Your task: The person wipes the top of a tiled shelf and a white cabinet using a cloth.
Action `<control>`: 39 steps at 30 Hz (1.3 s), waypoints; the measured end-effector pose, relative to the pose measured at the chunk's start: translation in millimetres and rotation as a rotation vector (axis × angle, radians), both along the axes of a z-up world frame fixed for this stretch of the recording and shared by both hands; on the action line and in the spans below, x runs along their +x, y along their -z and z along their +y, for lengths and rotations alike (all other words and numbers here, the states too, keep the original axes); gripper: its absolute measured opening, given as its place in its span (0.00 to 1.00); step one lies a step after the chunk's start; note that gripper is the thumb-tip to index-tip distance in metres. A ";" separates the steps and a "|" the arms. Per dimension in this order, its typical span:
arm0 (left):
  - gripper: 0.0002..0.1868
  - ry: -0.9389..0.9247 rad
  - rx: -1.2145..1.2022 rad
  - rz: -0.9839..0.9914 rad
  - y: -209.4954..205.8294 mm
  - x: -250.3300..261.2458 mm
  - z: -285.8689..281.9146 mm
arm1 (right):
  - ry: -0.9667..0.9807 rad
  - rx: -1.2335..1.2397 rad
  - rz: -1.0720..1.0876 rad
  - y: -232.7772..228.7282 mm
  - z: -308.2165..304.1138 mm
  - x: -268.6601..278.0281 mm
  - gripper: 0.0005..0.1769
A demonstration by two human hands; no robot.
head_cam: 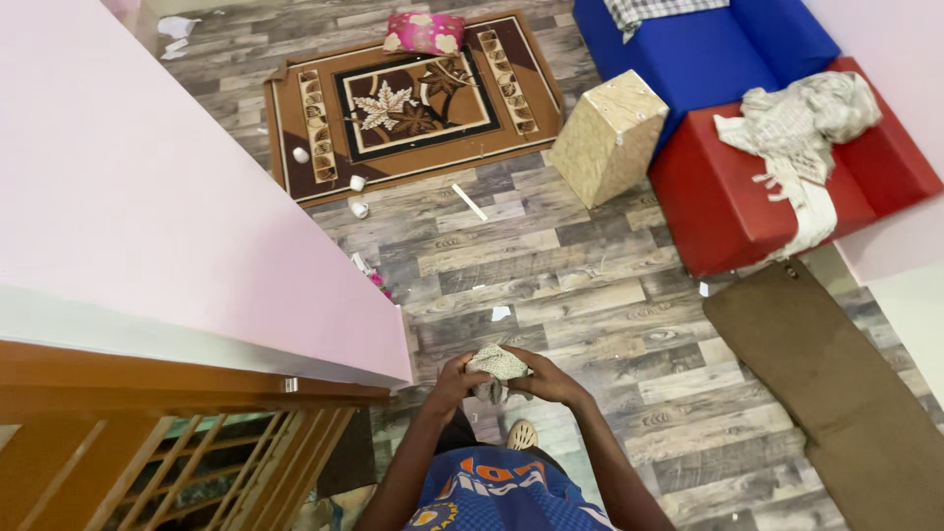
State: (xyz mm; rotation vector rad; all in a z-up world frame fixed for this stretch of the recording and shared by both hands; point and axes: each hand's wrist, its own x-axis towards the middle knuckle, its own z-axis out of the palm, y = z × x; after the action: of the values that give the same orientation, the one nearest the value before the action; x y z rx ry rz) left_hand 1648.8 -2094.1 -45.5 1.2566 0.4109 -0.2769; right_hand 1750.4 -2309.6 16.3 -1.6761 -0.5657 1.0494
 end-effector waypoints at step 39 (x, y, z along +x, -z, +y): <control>0.21 -0.793 -0.191 -0.002 -8.3 509.1 354.0 | -0.740 0.107 -0.112 45.3 484.9 636.6 0.40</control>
State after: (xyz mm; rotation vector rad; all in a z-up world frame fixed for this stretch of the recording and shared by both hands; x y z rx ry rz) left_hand 2157.9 -1740.1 -37.2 0.8267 0.8217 0.3538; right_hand 2387.0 -1824.7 -29.0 -1.4552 -1.3554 1.4077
